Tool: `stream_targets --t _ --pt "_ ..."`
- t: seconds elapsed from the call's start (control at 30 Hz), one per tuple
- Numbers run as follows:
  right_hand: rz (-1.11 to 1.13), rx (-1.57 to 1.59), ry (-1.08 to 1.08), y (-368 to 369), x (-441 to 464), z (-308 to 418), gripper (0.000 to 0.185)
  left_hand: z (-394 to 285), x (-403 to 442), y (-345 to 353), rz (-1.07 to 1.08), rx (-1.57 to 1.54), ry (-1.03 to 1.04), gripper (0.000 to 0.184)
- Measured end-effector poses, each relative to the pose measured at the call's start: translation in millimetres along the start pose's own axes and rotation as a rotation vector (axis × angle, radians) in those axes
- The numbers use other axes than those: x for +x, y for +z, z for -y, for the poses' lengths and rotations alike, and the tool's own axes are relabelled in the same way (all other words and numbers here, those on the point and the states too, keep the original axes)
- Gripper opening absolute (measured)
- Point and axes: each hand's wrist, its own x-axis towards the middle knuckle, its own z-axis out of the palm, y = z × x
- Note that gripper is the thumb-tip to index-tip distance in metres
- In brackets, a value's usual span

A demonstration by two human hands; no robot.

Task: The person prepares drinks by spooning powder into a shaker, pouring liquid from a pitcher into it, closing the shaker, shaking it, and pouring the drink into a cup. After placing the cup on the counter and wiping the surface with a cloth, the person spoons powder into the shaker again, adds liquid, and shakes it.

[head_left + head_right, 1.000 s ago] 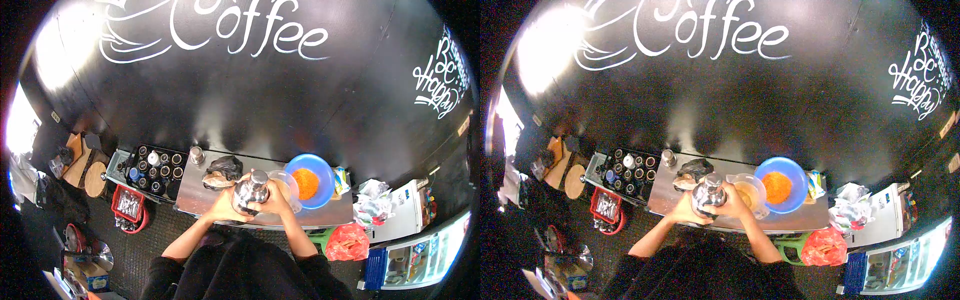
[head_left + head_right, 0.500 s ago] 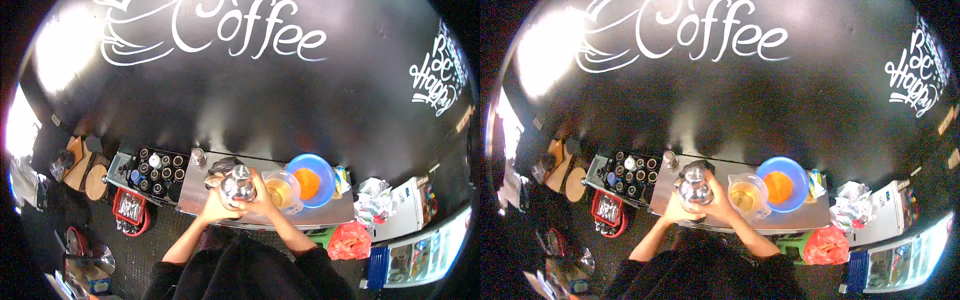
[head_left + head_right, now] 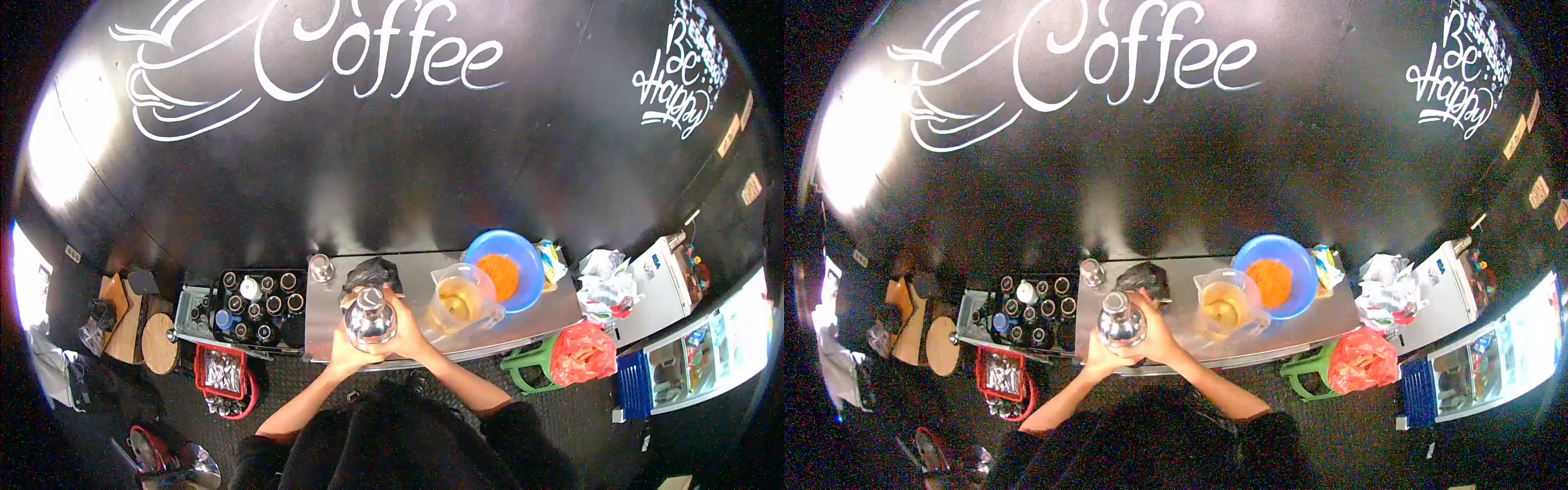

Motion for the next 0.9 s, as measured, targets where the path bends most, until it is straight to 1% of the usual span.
stream_targets --t 0.03,0.07,0.13,0.17,0.2,0.27,0.3,0.33,0.4,0.43,0.47,0.53,0.57,0.6,0.67,0.7,0.73,0.77,0.8,0.83,0.87,0.9 --pt "-0.041 0.039 0.004 8 -2 0 0.095 1 -4 -4 -0.019 0.051 -0.005 0.087" --pt "-0.045 0.043 0.006 15 -3 0 0.095 2 -7 -6 -0.017 0.055 -0.010 0.087" --pt "-0.134 -0.085 -0.053 27 -3 -1 0.091 7 -10 -5 -0.155 0.022 0.100 0.087" --pt "-0.183 -0.112 -0.074 34 -2 -3 0.086 8 -11 -4 -0.230 0.020 0.182 0.080" --pt "-0.180 -0.112 -0.079 44 -1 -1 0.086 7 -11 -5 -0.234 0.021 0.187 0.080" --pt "-0.414 -0.040 -0.032 65 -1 6 0.082 5 -16 -8 -0.353 0.081 0.164 0.071" --pt "-0.428 -0.215 -0.073 67 0 10 0.080 3 -15 -10 -0.367 0.078 0.155 0.065" --pt "-0.423 -0.215 -0.074 70 0 15 0.080 1 -17 -14 -0.372 0.077 0.156 0.065" --pt "-0.414 -0.218 -0.045 76 2 32 0.080 -3 -22 -26 -0.286 0.280 0.178 0.066" --pt "-0.263 -0.220 -0.049 69 -1 40 0.085 -1 -25 -37 -0.182 0.248 0.139 0.069" --pt "-0.261 -0.216 -0.056 59 0 40 0.085 2 -22 -44 -0.107 -0.010 0.164 0.068" --pt "0.020 -0.036 0.020 41 5 39 0.090 -44 -27 -63 0.181 -0.029 -0.076 0.082" --pt "0.082 0.083 0.023 36 11 49 0.092 -51 -26 -69 0.313 -0.054 -0.100 0.087" --pt "0.081 0.083 0.025 38 10 50 0.092 -58 -24 -70 0.370 0.020 -0.075 0.085" --pt "0.191 0.143 -0.010 38 12 45 0.090 -67 -22 -67 0.413 0.055 0.018 0.080" --pt "0.102 0.138 -0.049 43 10 21 0.090 -68 -24 -65 0.360 0.013 -0.016 0.076" --pt "0.013 0.130 -0.087 50 12 13 0.089 -71 -25 -61 0.308 -0.029 -0.054 0.073" --pt "0.029 0.192 -0.029 48 9 9 0.096 -76 -28 -58 0.293 -0.020 -0.075 0.070" --pt "0.044 0.254 0.029 48 9 20 0.102 -69 -27 -55 0.290 -0.018 -0.071 0.070" --pt "-0.068 0.189 0.038 53 5 28 0.103 -54 -25 -51 0.147 0.060 0.034 0.074" --pt "-0.066 0.189 0.043 58 -1 18 0.103 -40 -25 -49 0.003 0.135 0.132 0.079" --pt "-0.176 0.121 0.026 63 -3 12 0.103 -38 -22 -49 0.023 0.181 0.013 0.082"
